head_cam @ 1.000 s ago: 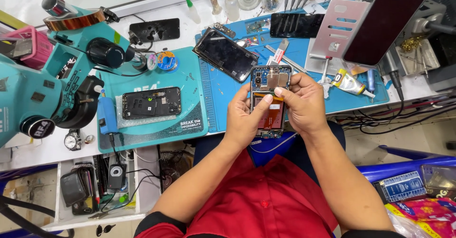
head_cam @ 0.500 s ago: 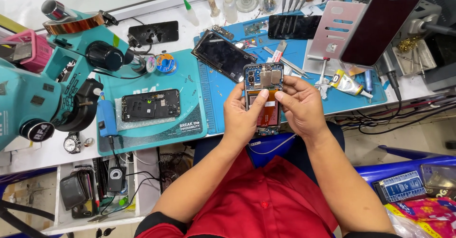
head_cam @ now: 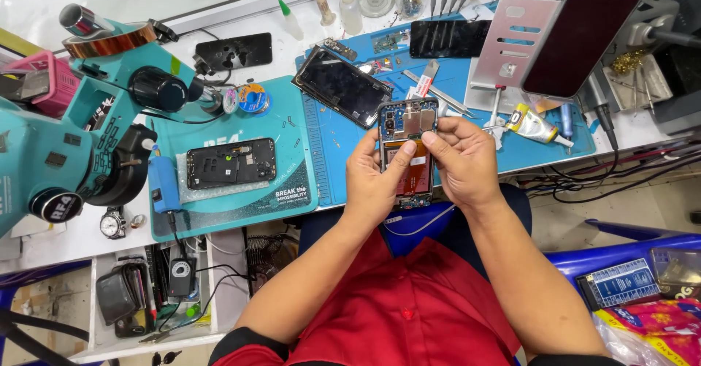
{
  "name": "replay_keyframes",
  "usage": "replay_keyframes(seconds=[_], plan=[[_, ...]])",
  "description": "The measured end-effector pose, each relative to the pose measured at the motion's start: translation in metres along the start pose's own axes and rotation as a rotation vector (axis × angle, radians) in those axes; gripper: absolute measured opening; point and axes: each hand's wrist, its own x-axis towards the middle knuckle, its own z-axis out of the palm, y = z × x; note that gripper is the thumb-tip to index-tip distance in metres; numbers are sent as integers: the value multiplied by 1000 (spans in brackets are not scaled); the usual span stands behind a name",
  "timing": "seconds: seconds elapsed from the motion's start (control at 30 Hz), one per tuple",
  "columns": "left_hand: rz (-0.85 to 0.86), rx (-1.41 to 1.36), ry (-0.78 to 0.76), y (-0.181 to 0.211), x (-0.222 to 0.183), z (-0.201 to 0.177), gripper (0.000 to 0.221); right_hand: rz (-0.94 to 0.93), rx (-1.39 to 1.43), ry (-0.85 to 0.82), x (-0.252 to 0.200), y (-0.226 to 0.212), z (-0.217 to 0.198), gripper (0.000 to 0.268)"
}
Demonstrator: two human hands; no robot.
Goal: Technician performs final assembly steps on a mobile phone, including soldering, cleaning with an air blower, and fitting the internal frame.
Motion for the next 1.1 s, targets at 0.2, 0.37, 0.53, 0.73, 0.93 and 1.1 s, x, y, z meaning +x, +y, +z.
replay_keyframes(seconds=[0.2, 0.37, 0.53, 0.73, 0.93, 1.1], plan=[[-20, 17, -44, -4, -8, -1, 33, 12, -49, 19, -13, -10, 5, 22], [-19, -11, -41, 8, -8, 0, 34, 13, -40, -42, -15, -35, 18, 31], [-16, -19, -52, 12, -8, 2, 36, -7, -53, -83, -15, -42, 20, 36], [-14, -26, -44, 10, -8, 3, 37, 5, -67, -74, -15, -49, 29, 34], [-10, -12, -44, 9, -9, 5, 37, 26, -27, -38, -17, -53, 34, 26], [-15, 4, -57, -1, -10, 1, 38, 46, 23, 16, -13, -40, 23, 18]])
